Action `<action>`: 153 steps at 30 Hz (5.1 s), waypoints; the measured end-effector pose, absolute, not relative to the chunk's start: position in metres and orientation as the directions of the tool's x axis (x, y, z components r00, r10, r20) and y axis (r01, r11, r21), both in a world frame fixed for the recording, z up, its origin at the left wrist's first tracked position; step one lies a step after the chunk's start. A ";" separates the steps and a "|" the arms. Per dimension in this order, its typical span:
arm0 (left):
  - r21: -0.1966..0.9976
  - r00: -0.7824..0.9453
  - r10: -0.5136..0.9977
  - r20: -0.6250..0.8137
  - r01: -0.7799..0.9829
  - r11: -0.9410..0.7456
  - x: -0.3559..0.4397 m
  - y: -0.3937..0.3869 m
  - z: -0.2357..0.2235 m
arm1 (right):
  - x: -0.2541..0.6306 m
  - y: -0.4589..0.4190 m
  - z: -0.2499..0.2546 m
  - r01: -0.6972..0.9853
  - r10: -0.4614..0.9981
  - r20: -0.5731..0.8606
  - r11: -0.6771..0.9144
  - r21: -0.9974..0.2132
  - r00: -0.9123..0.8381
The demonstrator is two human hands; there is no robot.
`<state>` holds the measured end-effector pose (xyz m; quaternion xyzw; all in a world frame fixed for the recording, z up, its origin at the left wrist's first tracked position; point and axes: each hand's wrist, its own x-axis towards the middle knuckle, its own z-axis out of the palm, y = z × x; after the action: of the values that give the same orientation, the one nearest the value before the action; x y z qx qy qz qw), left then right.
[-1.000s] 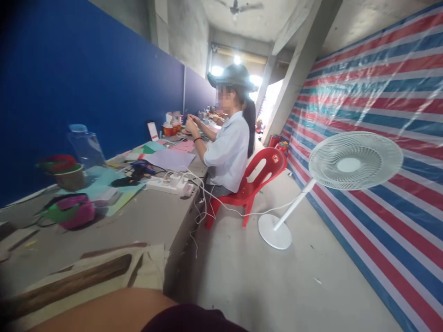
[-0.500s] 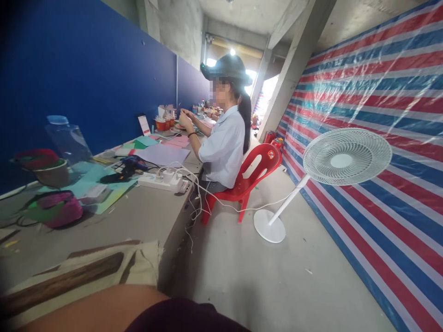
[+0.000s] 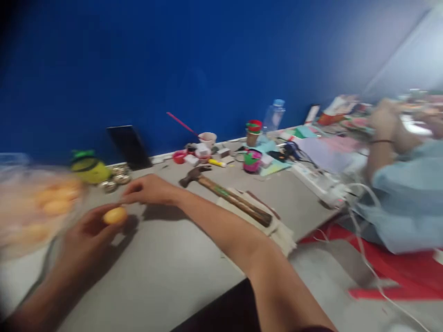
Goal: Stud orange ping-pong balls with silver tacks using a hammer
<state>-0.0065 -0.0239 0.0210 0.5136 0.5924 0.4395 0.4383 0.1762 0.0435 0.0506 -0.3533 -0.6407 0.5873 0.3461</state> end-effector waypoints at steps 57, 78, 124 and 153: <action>0.943 0.408 0.902 -0.141 -0.221 0.248 -0.017 -0.023 0.005 | 0.206 0.009 0.008 -0.208 0.845 -0.179 -0.320 -0.924 -0.504; 0.980 0.511 0.849 -0.135 -0.060 0.192 -0.017 -0.019 0.010 | 0.203 0.004 0.006 -0.192 0.836 -0.144 -0.283 -0.940 -0.530; 0.822 0.292 0.950 0.110 -0.565 0.079 0.020 -0.184 0.032 | 0.207 -0.163 0.031 -0.406 0.941 0.045 -0.100 -0.908 -0.334; 0.932 0.101 0.994 0.031 -0.362 0.008 0.036 -0.087 -0.013 | 0.207 -0.047 -0.008 -0.225 0.924 -0.016 -0.110 -0.968 -0.383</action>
<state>0.0364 -0.0873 -0.0127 0.4278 0.3696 0.5596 0.6060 0.2069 -0.0474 -0.0081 -0.3452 -0.5057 0.6601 0.4351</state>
